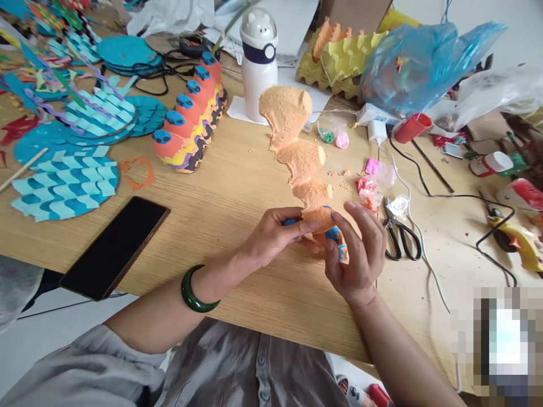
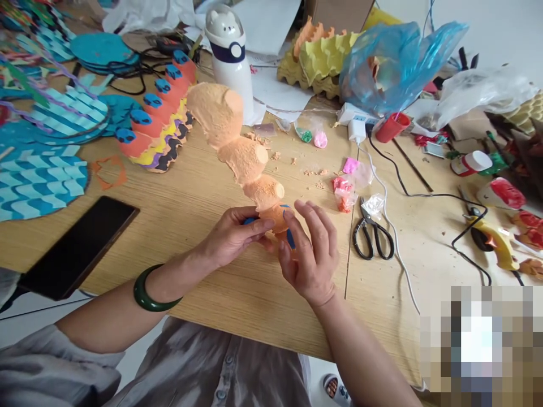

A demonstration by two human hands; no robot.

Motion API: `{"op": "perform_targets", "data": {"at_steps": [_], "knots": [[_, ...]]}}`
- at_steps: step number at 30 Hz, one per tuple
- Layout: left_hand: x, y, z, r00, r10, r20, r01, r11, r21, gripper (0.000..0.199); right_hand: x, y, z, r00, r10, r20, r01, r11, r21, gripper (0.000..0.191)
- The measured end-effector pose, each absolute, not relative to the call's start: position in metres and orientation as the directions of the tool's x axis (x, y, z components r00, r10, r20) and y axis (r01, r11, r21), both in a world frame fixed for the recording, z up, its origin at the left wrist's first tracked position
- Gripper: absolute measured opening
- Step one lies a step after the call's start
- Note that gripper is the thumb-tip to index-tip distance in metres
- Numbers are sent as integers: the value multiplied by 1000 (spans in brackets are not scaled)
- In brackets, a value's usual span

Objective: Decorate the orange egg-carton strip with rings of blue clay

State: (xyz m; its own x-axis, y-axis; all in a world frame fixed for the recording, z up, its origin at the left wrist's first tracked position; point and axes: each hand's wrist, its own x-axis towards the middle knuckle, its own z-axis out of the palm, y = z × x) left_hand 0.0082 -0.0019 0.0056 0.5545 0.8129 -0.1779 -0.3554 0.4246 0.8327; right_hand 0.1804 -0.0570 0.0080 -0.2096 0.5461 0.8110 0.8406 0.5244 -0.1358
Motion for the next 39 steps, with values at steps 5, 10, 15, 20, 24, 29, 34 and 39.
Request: {"op": "perform_targets", "data": {"at_steps": [5, 10, 15, 20, 24, 29, 34, 39], "knots": [[10, -8, 3, 524, 839, -150, -361, 378, 852, 29, 175, -59, 3, -219, 570, 792, 811, 557, -177, 57], [11, -11, 6, 489, 860, -145, -346, 344, 873, 31, 175, -57, 3, -243, 571, 784, 820, 552, -148, 57], [13, -11, 5, 481, 862, -163, -404, 383, 831, 37, 176, -56, -3, -263, 557, 788, 827, 551, -113, 61], [15, -10, 0, 457, 877, -150, -435, 367, 822, 40, 175, -57, -7, -256, 582, 772, 833, 538, -130, 60], [17, -6, 0, 435, 890, -137, -441, 343, 830, 46, 173, -58, -5, -176, 618, 766, 772, 569, -282, 58], [15, -3, 0, 467, 880, -85, -458, 323, 828, 40, 176, -58, 0, 7, 696, 718, 672, 528, -519, 54], [11, -3, -2, 540, 841, -31, -455, 323, 830, 34, 178, -55, 4, -49, 769, 637, 697, 483, -530, 40], [11, -4, -3, 494, 865, -92, -400, 320, 859, 36, 174, -54, 0, -104, 705, 701, 735, 529, -423, 44]]}}
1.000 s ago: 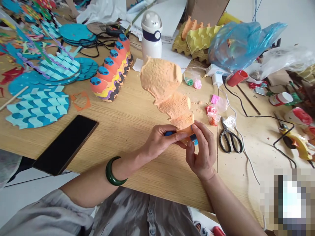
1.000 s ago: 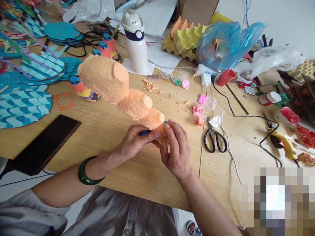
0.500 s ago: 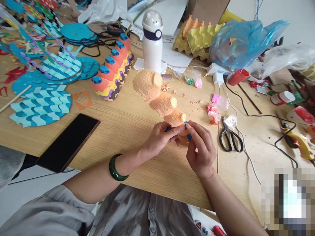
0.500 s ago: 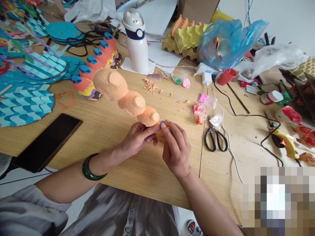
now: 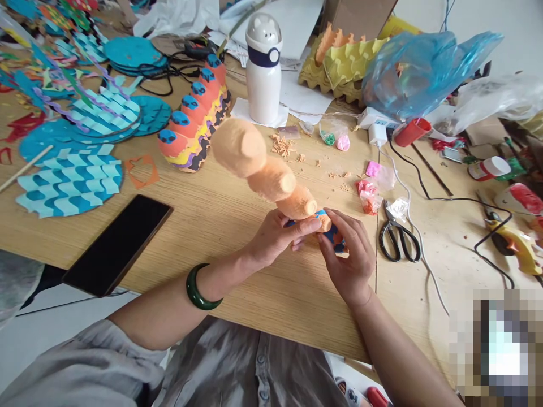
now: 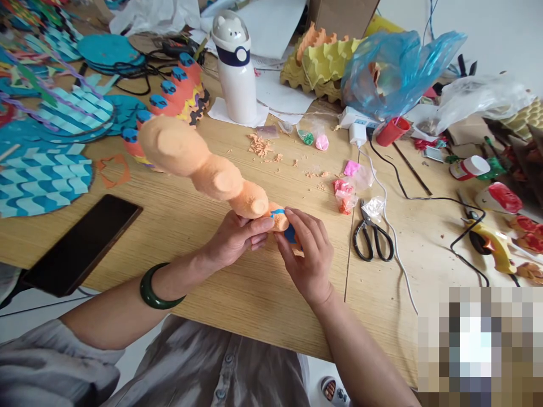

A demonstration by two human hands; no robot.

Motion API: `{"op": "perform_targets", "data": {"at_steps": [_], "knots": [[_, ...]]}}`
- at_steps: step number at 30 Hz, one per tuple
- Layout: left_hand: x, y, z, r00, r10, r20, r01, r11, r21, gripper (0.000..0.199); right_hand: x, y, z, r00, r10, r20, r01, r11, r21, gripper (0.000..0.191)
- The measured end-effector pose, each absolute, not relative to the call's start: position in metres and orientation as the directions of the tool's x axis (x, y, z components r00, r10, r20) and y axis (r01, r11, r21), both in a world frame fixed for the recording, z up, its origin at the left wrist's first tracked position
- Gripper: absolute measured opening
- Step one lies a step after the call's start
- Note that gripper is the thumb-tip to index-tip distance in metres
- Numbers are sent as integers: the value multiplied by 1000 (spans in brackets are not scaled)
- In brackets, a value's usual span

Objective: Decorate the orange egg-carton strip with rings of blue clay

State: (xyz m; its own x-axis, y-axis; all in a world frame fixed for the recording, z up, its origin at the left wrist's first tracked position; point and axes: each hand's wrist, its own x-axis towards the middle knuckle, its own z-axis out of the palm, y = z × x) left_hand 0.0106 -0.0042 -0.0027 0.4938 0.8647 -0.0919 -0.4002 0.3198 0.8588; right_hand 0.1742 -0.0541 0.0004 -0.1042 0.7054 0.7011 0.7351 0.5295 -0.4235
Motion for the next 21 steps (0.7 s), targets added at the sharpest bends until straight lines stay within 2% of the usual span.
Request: {"op": "perform_targets", "data": {"at_steps": [5, 9, 12, 17, 21], "knots": [[12, -5, -1, 448, 889, -91, -405, 293, 866, 45, 175, -54, 1, -153, 599, 786, 775, 566, -281, 52], [10, -5, 0, 453, 888, -78, -414, 287, 864, 39, 176, -54, 0, -183, 544, 819, 789, 579, -208, 56], [8, -4, -2, 473, 877, -91, -411, 311, 857, 38, 175, -54, -3, -171, 544, 821, 773, 591, -231, 54], [9, -2, -9, 501, 863, -58, -380, 280, 882, 37, 174, -53, -9, -121, 612, 781, 724, 593, -352, 47], [9, -5, -12, 497, 867, -12, -398, 240, 886, 35, 173, -53, -9, -125, 604, 787, 753, 575, -321, 49]]}}
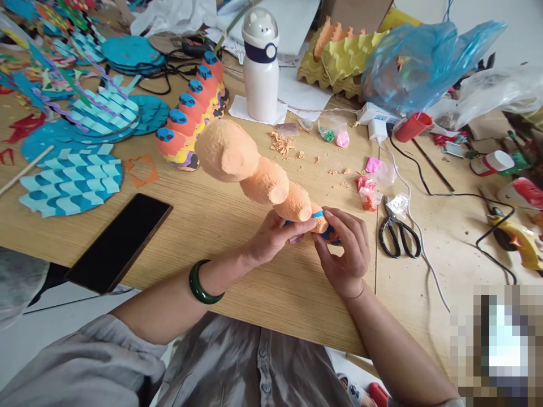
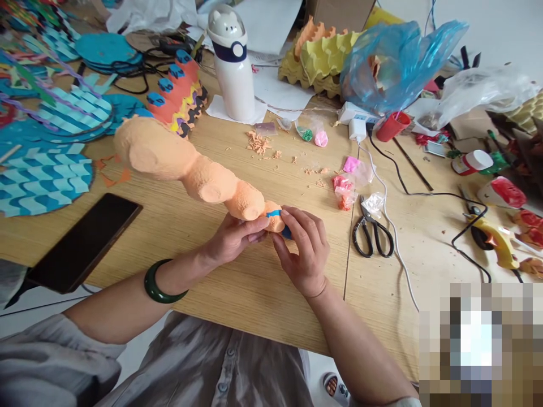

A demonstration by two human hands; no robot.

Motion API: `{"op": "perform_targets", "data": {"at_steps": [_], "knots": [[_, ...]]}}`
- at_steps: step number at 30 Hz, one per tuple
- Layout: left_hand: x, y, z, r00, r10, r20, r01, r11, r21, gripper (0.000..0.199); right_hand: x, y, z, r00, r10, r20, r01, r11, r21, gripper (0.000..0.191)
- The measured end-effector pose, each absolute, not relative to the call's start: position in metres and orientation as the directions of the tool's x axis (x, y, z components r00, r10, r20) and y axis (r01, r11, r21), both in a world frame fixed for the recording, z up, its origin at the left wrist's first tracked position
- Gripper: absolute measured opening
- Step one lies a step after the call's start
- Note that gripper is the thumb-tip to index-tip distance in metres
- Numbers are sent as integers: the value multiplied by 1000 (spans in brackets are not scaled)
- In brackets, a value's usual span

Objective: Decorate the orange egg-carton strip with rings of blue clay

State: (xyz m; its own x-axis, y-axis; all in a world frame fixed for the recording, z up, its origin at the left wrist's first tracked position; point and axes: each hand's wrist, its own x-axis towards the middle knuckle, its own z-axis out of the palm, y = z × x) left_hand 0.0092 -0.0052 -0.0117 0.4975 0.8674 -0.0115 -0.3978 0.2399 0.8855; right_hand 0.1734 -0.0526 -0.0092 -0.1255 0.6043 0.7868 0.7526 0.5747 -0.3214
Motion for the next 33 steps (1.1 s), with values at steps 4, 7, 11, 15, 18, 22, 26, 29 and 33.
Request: {"op": "perform_targets", "data": {"at_steps": [4, 7, 11, 15, 18, 22, 26, 29, 33], "knots": [[10, -11, -12, 445, 895, -21, -379, 210, 901, 34, 171, -53, -9, -112, 608, 786, 770, 553, -318, 48], [13, -12, -11, 421, 906, -39, -372, 212, 904, 37, 170, -52, -10, -118, 595, 795, 769, 562, -306, 46], [15, -7, -9, 426, 903, -47, -416, 242, 877, 40, 171, -51, -13, -85, 622, 779, 746, 558, -364, 43], [13, 0, -6, 524, 851, -21, -451, 298, 841, 37, 174, -51, -14, -46, 657, 753, 712, 550, -436, 37], [10, 1, -4, 533, 846, 13, -450, 271, 851, 35, 175, -51, -14, -26, 682, 731, 698, 536, -475, 34], [9, 0, -3, 516, 856, 36, -438, 227, 870, 34, 174, -52, -13, -13, 703, 711, 673, 533, -513, 32], [9, 1, -3, 511, 859, 30, -406, 211, 889, 33, 173, -52, -12, 2, 727, 687, 663, 513, -544, 30], [9, 2, -4, 517, 856, 16, -381, 213, 900, 33, 174, -53, -8, -1, 742, 670, 675, 495, -547, 30], [6, 2, -3, 544, 839, 27, -343, 192, 920, 29, 177, -54, -1, -3, 766, 642, 622, 505, -599, 29]]}}
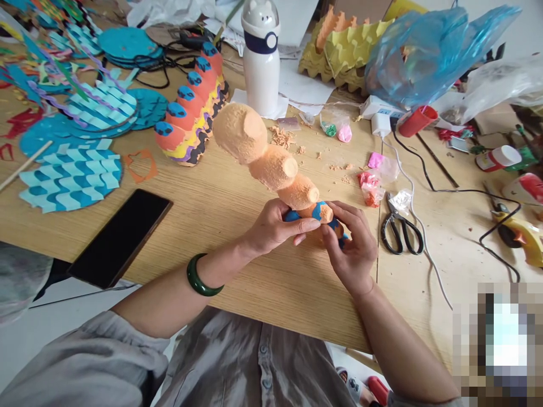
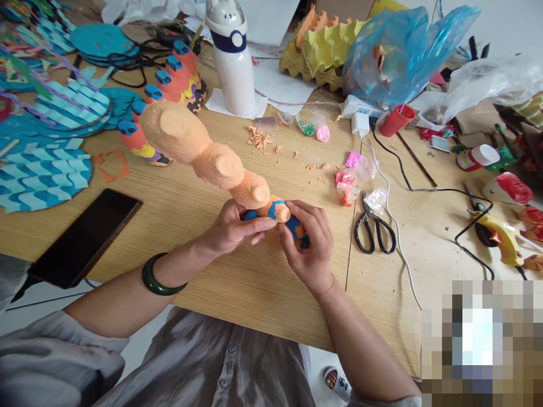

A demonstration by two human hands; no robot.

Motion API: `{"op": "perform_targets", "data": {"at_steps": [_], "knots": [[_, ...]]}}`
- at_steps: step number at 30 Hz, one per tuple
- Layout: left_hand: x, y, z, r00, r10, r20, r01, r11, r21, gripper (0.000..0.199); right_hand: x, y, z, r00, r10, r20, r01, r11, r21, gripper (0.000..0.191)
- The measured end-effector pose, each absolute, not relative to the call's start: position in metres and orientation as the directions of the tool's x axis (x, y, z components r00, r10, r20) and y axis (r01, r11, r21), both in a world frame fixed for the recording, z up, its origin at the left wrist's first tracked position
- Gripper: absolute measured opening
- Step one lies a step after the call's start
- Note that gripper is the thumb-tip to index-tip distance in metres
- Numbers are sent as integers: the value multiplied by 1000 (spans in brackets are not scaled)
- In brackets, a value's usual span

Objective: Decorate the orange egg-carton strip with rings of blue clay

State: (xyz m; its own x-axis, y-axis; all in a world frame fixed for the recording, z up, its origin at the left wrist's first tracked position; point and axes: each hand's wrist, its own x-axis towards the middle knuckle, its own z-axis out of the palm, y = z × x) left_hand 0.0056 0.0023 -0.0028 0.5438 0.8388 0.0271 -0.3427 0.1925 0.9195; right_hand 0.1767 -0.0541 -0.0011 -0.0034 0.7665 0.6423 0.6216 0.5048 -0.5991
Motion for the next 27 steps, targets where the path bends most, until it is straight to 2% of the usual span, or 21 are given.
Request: {"op": "perform_targets", "data": {"at_steps": [5, 10, 13, 16, 20, 24, 27], "knots": [[-1, 8, 1, 590, 805, 65, -354, 185, 917, 20, 176, -55, -3, 13, 780, 626, 566, 511, -648, 43], [-1, 10, 3, 662, 750, 17, -477, 404, 781, 22, 175, -54, -15, 87, 770, 632, 509, 511, -692, 61], [1, 9, 5, 646, 764, -4, -520, 443, 730, 20, 177, -53, -17, 102, 765, 636, 528, 500, -686, 57], [3, 8, 5, 634, 773, -10, -506, 425, 751, 19, 176, -54, -14, 130, 799, 587, 553, 433, -712, 44], [2, 10, 2, 583, 812, 22, -465, 311, 829, 19, 174, -55, -8, 167, 845, 508, 516, 364, -775, 34], [0, 10, 4, 497, 861, 109, -289, 45, 956, 21, 173, -55, -3, 199, 896, 398, 438, 282, -854, 31], [-1, 10, 5, 458, 869, 186, -203, -101, 974, 17, 172, -55, -1, 251, 918, 308, 352, 210, -912, 30]]}}
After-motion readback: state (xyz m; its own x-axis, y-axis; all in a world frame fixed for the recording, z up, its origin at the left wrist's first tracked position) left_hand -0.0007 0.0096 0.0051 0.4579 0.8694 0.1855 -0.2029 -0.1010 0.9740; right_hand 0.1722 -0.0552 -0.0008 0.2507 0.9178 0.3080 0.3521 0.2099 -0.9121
